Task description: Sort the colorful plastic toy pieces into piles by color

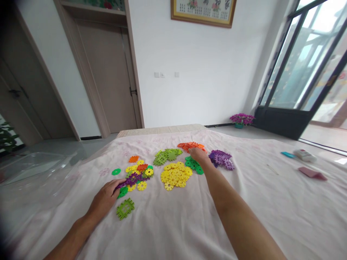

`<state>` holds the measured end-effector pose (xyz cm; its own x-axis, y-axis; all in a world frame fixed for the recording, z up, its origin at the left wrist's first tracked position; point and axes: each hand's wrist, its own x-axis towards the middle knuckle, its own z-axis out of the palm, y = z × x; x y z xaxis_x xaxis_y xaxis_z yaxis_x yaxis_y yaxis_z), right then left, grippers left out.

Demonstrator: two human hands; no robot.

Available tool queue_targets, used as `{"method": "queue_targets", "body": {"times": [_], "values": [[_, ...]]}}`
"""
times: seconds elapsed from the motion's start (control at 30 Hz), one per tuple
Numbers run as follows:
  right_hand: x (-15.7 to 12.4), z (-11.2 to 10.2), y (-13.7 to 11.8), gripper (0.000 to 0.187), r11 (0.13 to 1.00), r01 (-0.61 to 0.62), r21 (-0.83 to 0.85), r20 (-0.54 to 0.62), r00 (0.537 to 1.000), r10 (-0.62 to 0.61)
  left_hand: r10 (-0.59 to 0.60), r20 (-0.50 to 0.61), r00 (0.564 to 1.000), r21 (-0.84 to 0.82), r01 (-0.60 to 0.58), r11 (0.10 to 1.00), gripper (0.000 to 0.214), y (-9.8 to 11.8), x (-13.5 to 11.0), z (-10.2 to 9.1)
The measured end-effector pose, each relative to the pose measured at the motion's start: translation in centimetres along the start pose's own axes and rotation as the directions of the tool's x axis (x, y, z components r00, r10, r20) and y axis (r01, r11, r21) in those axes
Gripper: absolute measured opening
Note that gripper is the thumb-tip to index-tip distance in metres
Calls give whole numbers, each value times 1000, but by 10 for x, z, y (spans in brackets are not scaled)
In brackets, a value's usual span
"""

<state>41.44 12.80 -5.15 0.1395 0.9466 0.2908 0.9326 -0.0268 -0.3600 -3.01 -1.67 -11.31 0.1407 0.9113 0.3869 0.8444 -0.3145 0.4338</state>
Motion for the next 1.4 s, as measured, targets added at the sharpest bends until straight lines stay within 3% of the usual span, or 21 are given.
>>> {"method": "queue_targets", "body": {"times": [0.2,0.3,0.4,0.6,0.73,0.83,1.0,1.13,1.27,1.4], "values": [[-6,-3,-14,37,999,39,-7,-17,999,-39,6,-4,1000,8,-6,1000,37,-1,1,1],[-26,1,-43,34,975,201,90,-99,976,-192,19,-4,1000,10,-19,1000,38,-1,0,1],[-62,8,-85,25,861,444,248,-154,895,-418,24,-7,1000,12,-24,1000,38,-1,0,0],[-155,20,-158,19,663,596,453,89,710,-698,40,-7,999,15,-39,999,37,-2,-2,0],[-192,31,-180,49,575,721,386,150,566,-810,56,-19,998,23,-55,998,37,-2,-2,0],[-200,38,-186,52,563,780,272,187,531,-826,61,-29,998,26,-60,998,38,-1,-2,-1],[-200,42,-188,39,546,814,198,187,516,-836,60,-31,998,19,-60,998,38,-1,-2,-1],[-201,43,-183,25,557,801,217,150,537,-830,68,-30,997,16,-68,998,38,-2,-2,0],[-200,43,-177,23,624,724,294,92,628,-773,69,-16,998,16,-68,998,39,-3,-1,0],[-192,43,-171,22,712,541,448,35,785,-618,62,-16,998,14,-61,998,39,-4,-1,0]]}}
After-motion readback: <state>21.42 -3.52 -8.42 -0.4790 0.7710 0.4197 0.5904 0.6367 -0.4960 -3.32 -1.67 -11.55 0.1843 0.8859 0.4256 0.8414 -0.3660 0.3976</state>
